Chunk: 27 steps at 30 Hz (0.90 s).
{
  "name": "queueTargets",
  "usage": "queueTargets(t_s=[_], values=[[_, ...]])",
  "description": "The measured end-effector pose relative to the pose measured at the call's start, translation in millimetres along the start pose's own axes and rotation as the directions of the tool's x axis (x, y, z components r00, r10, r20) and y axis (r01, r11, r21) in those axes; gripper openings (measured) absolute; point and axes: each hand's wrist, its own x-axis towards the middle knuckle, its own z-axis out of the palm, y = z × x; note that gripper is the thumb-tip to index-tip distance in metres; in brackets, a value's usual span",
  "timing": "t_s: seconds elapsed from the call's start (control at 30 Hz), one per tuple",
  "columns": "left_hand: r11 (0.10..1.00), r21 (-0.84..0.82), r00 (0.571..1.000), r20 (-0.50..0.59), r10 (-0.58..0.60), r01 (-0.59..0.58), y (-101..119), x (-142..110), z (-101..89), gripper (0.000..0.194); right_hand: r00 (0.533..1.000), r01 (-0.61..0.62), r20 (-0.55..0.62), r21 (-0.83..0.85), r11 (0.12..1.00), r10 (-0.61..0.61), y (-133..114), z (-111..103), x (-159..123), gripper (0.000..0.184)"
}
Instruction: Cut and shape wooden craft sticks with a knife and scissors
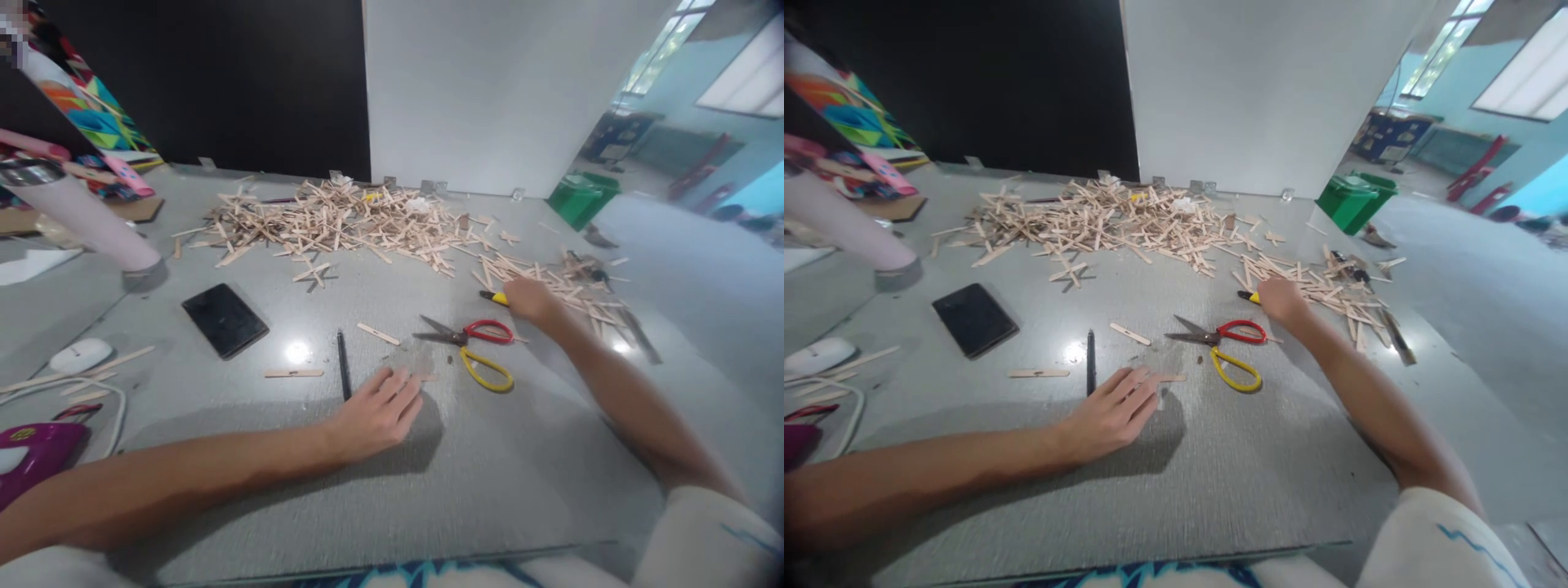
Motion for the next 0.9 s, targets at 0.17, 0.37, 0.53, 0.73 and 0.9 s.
queueTargets(t_s=[0.17,0.37,0.53,0.73,0.9], values=[[0.999,-0.039,1.0,0.014,-0.002,0.003,0.6,-1.8,1.2,0.014,0.985,0.15,-0.087,-0.003,0.989,-0.149,-40.0,2.1,-11.7,0.042],[0.996,-0.088,0.999,-0.035,-0.034,0.031,1.8,-1.6,7.9,0.014,0.962,0.218,-0.168,0.006,0.976,-0.214,-73.8,-3.1,-26.5,0.033],[0.989,-0.139,0.998,-0.028,-0.047,0.043,3.1,-0.7,9.6,0.015,0.958,0.212,-0.206,0.035,0.977,-0.201,-75.3,-0.7,-26.1,0.022],[0.983,-0.179,0.999,-0.011,-0.039,0.036,3.0,5.4,3.7,0.017,0.955,0.216,-0.222,0.06,0.975,-0.198,-77.7,7.8,-23.5,0.036],[0.985,-0.169,0.999,-0.026,-0.033,0.028,6.1,6.6,4.1,0.01,0.958,0.231,-0.198,0.097,0.968,-0.208,-71.3,4.2,-23.6,0.028]])
